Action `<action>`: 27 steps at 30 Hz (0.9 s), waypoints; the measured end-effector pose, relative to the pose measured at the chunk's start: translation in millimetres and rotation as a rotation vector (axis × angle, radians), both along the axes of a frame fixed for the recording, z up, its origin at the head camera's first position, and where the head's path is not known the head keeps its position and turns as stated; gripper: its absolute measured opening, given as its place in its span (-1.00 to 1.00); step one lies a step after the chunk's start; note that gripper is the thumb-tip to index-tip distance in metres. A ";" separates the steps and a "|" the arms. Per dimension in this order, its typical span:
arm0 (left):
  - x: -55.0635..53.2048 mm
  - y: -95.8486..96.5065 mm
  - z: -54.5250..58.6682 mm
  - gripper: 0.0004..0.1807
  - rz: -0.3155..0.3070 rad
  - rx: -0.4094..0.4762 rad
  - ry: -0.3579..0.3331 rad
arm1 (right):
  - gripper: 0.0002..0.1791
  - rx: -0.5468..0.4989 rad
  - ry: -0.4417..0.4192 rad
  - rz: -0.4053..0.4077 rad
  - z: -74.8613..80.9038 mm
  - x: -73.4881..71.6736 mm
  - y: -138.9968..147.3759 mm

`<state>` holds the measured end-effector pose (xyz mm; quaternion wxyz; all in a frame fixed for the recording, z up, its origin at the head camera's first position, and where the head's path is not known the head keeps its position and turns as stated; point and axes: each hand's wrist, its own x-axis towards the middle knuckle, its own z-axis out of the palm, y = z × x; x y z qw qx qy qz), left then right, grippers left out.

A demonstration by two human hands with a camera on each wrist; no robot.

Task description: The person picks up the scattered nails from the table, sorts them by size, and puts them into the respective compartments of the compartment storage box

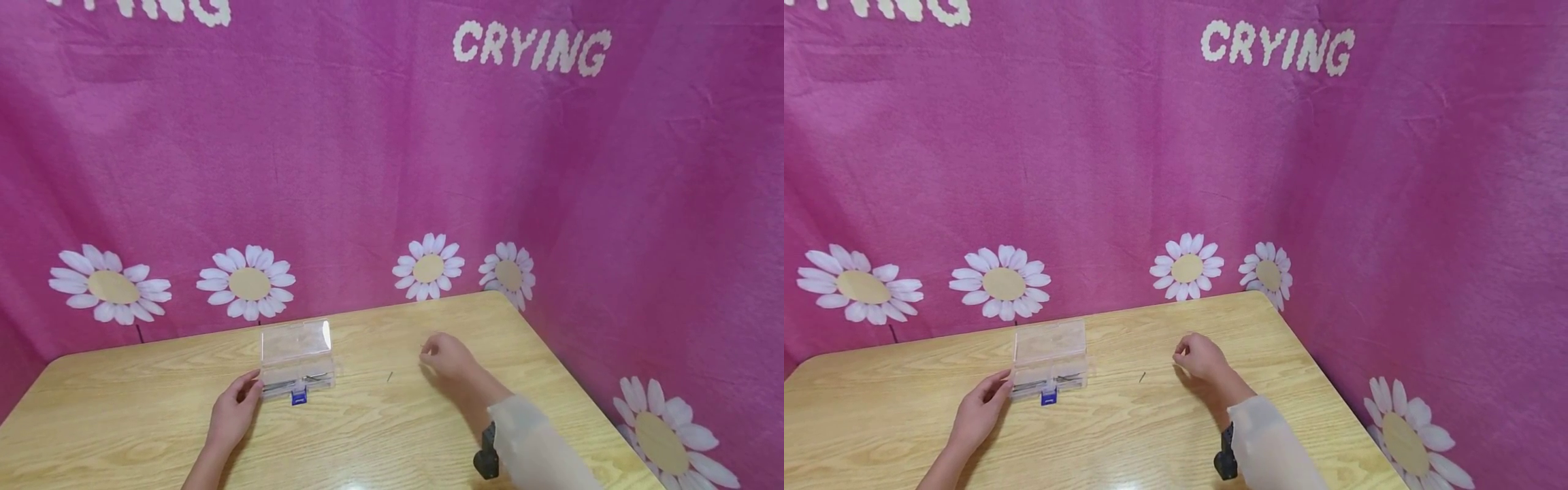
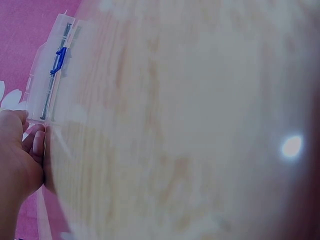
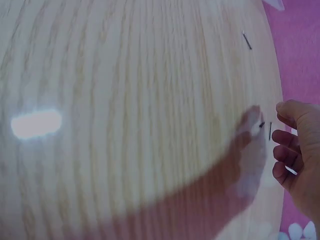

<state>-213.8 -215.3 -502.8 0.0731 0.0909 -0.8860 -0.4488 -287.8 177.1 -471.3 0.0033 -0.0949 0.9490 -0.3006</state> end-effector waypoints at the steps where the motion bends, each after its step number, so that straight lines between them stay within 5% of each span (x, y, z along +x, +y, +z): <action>1: 0.2 0.0 -0.2 -0.55 0.000 0.002 0.004 | -0.93 0.002 -0.005 -0.012 -1.0 0.4 2.4; 27: 2.8 1.5 2.4 -0.55 -0.003 -0.004 0.010 | -0.93 0.037 0.011 -0.025 -14.3 4.5 15.0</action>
